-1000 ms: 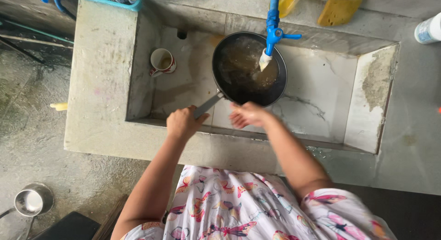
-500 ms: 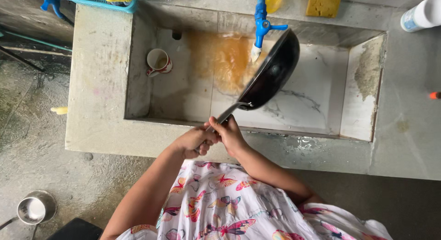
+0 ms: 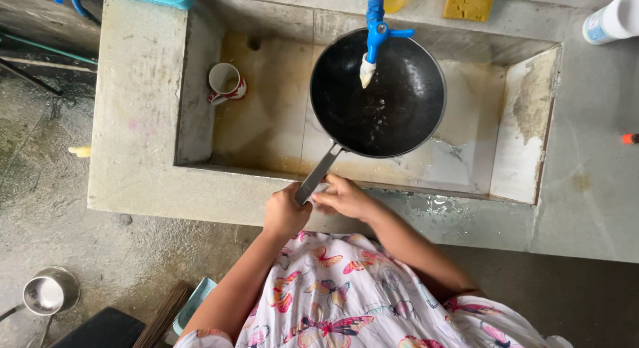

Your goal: The person stirs meat in a pan on an induction cooktop, then transfers the meat to a pot. They wash the pan in a sink, rinse chopped vegetables, and add oil to the pan before returning it to the cooktop.

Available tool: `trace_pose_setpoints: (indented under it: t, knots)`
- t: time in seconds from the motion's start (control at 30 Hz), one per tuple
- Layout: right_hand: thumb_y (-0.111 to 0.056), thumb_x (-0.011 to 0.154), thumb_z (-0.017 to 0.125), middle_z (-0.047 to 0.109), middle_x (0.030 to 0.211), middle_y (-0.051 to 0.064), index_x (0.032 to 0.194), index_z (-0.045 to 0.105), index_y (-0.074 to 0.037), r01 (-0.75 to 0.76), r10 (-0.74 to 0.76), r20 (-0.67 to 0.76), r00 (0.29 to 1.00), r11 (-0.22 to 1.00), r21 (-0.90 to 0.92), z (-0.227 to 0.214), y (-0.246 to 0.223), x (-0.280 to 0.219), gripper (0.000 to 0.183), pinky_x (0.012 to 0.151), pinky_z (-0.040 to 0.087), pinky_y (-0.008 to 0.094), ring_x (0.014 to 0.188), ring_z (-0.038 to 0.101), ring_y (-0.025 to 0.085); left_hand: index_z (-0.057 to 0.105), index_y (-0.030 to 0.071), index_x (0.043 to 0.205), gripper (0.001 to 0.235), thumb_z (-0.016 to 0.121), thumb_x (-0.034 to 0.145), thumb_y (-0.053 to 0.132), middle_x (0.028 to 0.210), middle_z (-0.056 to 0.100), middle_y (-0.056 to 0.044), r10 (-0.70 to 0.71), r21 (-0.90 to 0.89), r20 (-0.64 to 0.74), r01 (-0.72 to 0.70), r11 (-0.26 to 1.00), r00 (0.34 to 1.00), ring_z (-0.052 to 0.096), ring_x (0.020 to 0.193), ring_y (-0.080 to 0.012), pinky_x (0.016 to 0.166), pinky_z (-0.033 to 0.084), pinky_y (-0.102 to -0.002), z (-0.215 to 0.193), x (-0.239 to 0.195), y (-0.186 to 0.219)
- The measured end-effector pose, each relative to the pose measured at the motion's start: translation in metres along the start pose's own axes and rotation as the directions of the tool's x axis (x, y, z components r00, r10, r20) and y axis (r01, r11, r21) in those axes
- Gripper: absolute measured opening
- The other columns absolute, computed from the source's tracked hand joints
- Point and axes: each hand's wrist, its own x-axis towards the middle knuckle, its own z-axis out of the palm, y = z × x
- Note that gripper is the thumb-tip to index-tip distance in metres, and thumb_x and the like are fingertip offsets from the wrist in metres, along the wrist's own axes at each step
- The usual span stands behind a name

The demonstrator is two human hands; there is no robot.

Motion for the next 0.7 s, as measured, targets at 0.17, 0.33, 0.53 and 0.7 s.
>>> trace_pose_setpoints:
  t: [0.17, 0.33, 0.53, 0.7]
  knots:
    - [-0.011, 0.097, 0.065, 0.074, 0.086, 0.010, 0.106, 0.072, -0.003, 0.175, -0.165, -0.085, 0.983, 0.977, 0.122, -0.092, -0.046, 0.042, 0.014, 0.058, 0.059, 0.027, 0.068, 0.070, 0.014, 0.071, 0.007, 0.117, 0.047, 0.074, 0.071, 0.017, 0.077, 0.072, -0.022, -0.047, -0.103, -0.071, 0.039, 0.994, 0.996, 0.073, 0.073, -0.0376, 0.072, 0.058, -0.045, 0.010, -0.027, -0.020]
    - [-0.014, 0.100, 0.062, 0.071, 0.085, 0.005, 0.104, 0.069, -0.004, 0.349, -0.156, -0.392, 0.907, 0.799, 0.489, -0.162, -0.078, 0.157, 0.013, 0.077, 0.060, 0.034, 0.075, 0.069, 0.017, 0.073, 0.010, 0.115, 0.045, 0.071, 0.070, 0.015, 0.076, 0.072, -0.019, -0.024, -0.171, -0.149, -0.002, 0.985, 0.989, 0.074, 0.070, -0.0352, 0.068, 0.059, -0.043, 0.025, -0.045, -0.027]
    - [-0.021, 0.102, 0.057, 0.064, 0.075, 0.006, 0.097, 0.064, -0.003, 0.276, -0.085, -0.264, 0.961, 0.375, 0.885, -0.198, -0.070, 0.237, 0.021, 0.058, 0.051, 0.028, 0.062, 0.063, 0.019, 0.073, 0.012, 0.115, 0.042, 0.071, 0.073, 0.015, 0.080, 0.073, -0.018, 0.061, -0.077, -0.243, -0.082, 0.994, 0.968, 0.072, 0.075, -0.0383, 0.070, 0.057, -0.046, 0.023, -0.041, -0.027]
    - [-0.034, 0.099, 0.058, 0.064, 0.062, 0.000, 0.095, 0.070, -0.016, 0.287, -0.149, -0.251, 0.956, 0.644, 0.709, -0.201, -0.067, 0.232, 0.022, 0.032, 0.035, 0.025, 0.039, 0.052, 0.014, 0.073, 0.012, 0.114, 0.043, 0.070, 0.072, 0.015, 0.081, 0.073, -0.018, 0.054, -0.064, -0.269, -0.074, 0.995, 0.962, 0.072, 0.076, -0.0381, 0.071, 0.058, -0.047, 0.025, -0.036, -0.024]
